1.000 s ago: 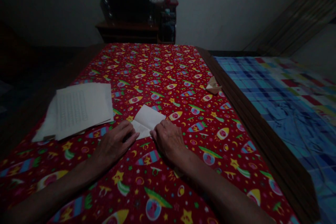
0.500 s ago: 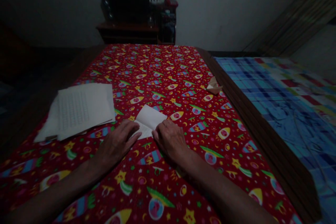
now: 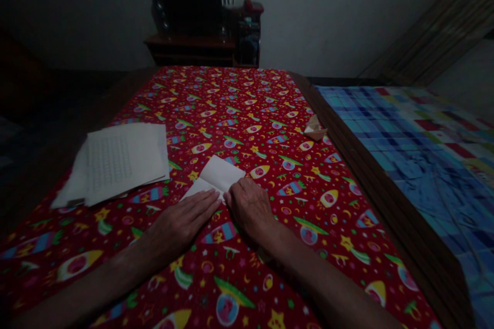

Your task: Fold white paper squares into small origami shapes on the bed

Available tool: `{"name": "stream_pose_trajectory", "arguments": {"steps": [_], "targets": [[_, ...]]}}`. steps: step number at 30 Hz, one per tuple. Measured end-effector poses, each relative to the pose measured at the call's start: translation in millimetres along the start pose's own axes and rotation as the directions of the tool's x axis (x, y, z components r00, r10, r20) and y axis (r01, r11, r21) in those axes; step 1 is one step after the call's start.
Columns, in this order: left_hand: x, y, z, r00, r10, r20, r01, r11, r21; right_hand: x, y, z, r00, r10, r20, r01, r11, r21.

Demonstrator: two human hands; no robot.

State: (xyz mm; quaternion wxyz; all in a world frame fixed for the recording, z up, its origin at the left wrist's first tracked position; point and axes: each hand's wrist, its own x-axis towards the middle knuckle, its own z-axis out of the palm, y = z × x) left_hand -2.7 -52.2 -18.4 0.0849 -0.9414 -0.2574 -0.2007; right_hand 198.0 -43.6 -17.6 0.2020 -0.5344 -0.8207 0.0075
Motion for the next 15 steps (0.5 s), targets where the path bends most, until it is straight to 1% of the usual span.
{"name": "stream_pose_trajectory", "arguments": {"steps": [7, 10, 12, 13, 15], "targets": [[-1.3, -1.5, -1.5, 0.999, -0.02, 0.028, 0.02, 1.0, -0.02, -0.9, -0.2, 1.0, 1.0, 0.005, -0.009, -0.004, 1.0, 0.023], [-1.1, -1.8, -2.3, 0.999, -0.029, 0.045, 0.03, 0.999, -0.032, -0.3, -1.1, -1.6, 1.0, 0.01, -0.003, -0.01, 0.998, 0.062], [-0.8, -2.3, -2.3, 0.998, -0.029, 0.052, 0.031, 0.999, -0.039, 1.0, -0.3, -4.2, 1.0, 0.023, 0.0, -0.023, 0.99, 0.142], [-0.7, -2.6, -2.2, 0.998, -0.029, 0.056, 0.032, 0.999, -0.044, 1.8, 0.8, -5.6, 0.999, 0.05, -0.009, -0.047, 0.978, 0.205], [-0.5, -3.2, -2.1, 0.998, -0.033, 0.055, 0.036, 0.998, -0.056, 2.9, 3.7, -8.4, 0.987, 0.158, -0.042, -0.132, 0.924, 0.359]]}}
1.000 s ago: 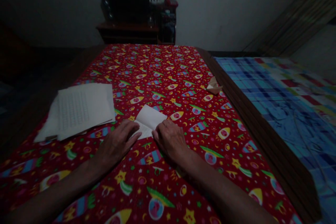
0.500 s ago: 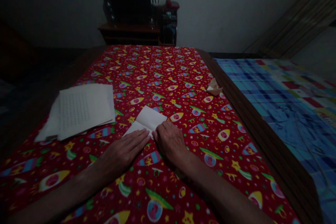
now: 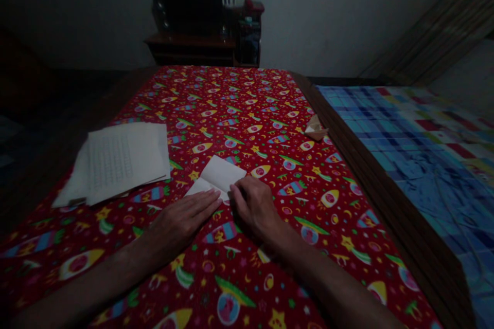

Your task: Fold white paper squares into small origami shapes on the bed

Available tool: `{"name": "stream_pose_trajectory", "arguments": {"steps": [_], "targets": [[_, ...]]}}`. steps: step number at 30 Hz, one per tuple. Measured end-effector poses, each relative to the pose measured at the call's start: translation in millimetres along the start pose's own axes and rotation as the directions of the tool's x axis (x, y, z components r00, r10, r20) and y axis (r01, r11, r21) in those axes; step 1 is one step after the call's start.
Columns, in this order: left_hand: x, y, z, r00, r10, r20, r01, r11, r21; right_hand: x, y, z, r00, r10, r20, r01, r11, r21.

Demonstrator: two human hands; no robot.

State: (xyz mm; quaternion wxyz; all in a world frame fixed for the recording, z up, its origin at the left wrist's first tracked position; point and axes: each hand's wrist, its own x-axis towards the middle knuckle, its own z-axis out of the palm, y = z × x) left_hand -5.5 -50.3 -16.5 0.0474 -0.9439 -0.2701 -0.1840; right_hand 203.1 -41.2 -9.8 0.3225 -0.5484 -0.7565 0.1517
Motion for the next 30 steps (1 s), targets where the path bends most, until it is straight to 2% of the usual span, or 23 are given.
{"name": "stream_pose_trajectory", "arguments": {"steps": [3, 5, 7, 9, 11, 13, 17, 19, 24, 26, 30], "targets": [[0, 0, -1.3, 1.0, -0.003, 0.002, 0.003, 1.0, -0.013, -2, 2, -6, 0.99, 0.117, -0.082, -0.102, 0.981, 0.165], [1, 0, -3.3, 1.0, -0.004, 0.011, 0.004, 1.0, -0.009, -8, 1, -9, 0.996, 0.051, -0.077, -0.039, 0.988, 0.148], [2, 0, -5.3, 1.0, -0.008, 0.022, 0.008, 1.0, -0.002, -16, -2, -11, 0.994, -0.112, -0.004, 0.112, 0.993, 0.024], [2, 0, -6.7, 1.0, -0.014, 0.028, 0.014, 1.0, -0.003, -25, -6, -11, 0.966, -0.238, 0.101, 0.252, 0.953, -0.165], [3, 0, -7.3, 0.999, -0.02, 0.04, 0.021, 1.0, -0.009, -30, -9, -9, 0.948, -0.273, 0.162, 0.313, 0.892, -0.327], [5, 0, -7.8, 0.998, -0.024, 0.061, 0.024, 1.0, -0.012, -33, -11, -7, 0.944, -0.275, 0.182, 0.327, 0.848, -0.418], [8, -1, -9.2, 0.99, -0.037, 0.138, 0.042, 0.999, -0.028, -33, -10, -8, 0.933, -0.281, 0.225, 0.354, 0.828, -0.435], [8, -1, -9.6, 0.983, -0.053, 0.176, 0.062, 0.997, -0.047, -33, -7, -9, 0.941, -0.27, 0.204, 0.331, 0.861, -0.386], [6, -2, -9.3, 0.981, -0.08, 0.176, 0.099, 0.99, -0.098, -27, 1, -10, 0.989, -0.096, 0.111, 0.114, 0.979, -0.166], [6, -2, -9.4, 0.983, -0.085, 0.162, 0.103, 0.989, -0.105, -22, 1, -9, 0.991, -0.056, 0.117, 0.07, 0.991, -0.113], [5, -1, -9.6, 0.988, -0.077, 0.137, 0.091, 0.991, -0.101, -16, -3, -6, 0.992, -0.031, 0.125, 0.047, 0.991, -0.124]]}}
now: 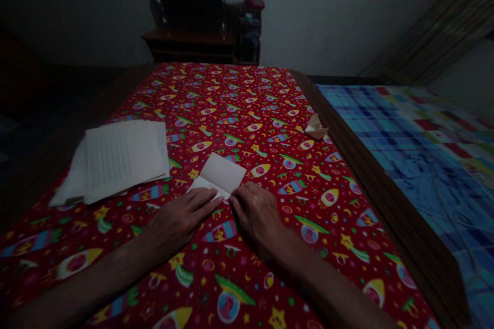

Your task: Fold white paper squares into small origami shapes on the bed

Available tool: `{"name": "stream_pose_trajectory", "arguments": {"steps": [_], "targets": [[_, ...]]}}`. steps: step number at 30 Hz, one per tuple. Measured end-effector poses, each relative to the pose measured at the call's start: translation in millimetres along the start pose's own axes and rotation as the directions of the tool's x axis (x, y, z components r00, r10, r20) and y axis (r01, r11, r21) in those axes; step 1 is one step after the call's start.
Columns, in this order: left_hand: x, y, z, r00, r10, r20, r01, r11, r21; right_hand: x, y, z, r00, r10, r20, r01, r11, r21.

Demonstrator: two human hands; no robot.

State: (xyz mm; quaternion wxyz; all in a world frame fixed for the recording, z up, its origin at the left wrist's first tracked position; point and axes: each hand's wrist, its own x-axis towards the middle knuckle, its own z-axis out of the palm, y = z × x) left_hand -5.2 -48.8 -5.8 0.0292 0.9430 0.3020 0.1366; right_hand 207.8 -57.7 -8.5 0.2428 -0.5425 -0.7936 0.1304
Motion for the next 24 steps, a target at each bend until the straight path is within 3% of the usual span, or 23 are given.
{"name": "stream_pose_trajectory", "arguments": {"steps": [11, 24], "targets": [[-2.3, -0.9, 3.3, 0.997, 0.016, -0.072, -0.015, 1.0, 0.007, 4.6, -5.8, -0.7, 0.995, 0.085, 0.046, -0.084, 0.996, -0.022], [-1.5, -1.3, 2.3, 0.999, 0.016, -0.05, -0.016, 1.0, -0.001, 3.7, -2.4, 7.3, 0.998, 0.061, 0.034, -0.059, 0.996, -0.063]]}}
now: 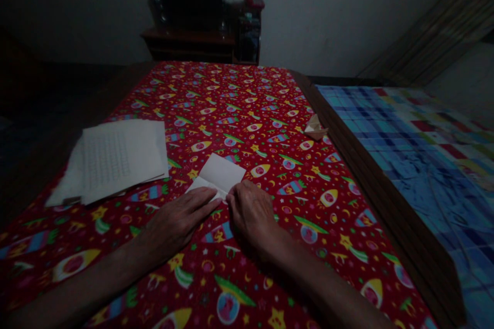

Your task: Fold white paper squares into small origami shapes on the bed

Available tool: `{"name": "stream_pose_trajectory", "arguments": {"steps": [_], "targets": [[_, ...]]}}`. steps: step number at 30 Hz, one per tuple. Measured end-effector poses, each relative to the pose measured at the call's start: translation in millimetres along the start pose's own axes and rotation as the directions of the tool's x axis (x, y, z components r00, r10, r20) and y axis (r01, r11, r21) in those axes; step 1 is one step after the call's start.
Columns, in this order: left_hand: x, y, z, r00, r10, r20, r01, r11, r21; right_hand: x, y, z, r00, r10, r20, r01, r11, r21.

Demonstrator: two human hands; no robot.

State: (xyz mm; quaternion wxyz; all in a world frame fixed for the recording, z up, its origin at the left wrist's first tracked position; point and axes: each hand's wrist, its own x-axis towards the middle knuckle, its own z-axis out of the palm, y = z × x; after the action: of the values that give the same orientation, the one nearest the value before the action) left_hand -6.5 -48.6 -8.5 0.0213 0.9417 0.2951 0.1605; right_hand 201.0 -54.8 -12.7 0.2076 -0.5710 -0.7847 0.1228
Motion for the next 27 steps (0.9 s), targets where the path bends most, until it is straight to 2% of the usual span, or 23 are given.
{"name": "stream_pose_trajectory", "arguments": {"steps": [5, 14, 18, 20, 22, 24, 27], "targets": [[0, 0, 1.3, 1.0, -0.013, -0.002, 0.013, 1.0, -0.008, -2, -7, 1, 0.999, -0.022, -0.033, 0.02, 0.996, -0.082], [-1, 1, 1.5, 0.997, -0.076, 0.01, 0.077, 0.992, -0.095, -3, -11, 2, 0.999, -0.038, -0.024, 0.032, 0.978, -0.207], [3, -2, 0.5, 0.989, -0.139, -0.053, 0.126, 0.973, -0.191, -1, -12, 1, 0.999, -0.033, -0.01, 0.03, 0.974, -0.223], [8, -7, 2.6, 0.965, -0.223, -0.141, 0.179, 0.947, -0.267, -1, -11, 1, 0.999, -0.04, -0.007, 0.037, 0.977, -0.212], [13, -12, 5.3, 0.921, -0.329, -0.21, 0.243, 0.905, -0.349, -1, -10, 2, 0.999, -0.041, -0.016, 0.037, 0.977, -0.212], [17, -17, 6.7, 0.884, -0.425, -0.196, 0.315, 0.849, -0.424, -1, -8, 3, 0.999, -0.042, -0.029, 0.035, 0.975, -0.219], [22, -18, 5.5, 0.862, -0.491, -0.121, 0.398, 0.806, -0.439, -1, -8, 4, 0.998, -0.044, -0.043, 0.034, 0.976, -0.215]]}}
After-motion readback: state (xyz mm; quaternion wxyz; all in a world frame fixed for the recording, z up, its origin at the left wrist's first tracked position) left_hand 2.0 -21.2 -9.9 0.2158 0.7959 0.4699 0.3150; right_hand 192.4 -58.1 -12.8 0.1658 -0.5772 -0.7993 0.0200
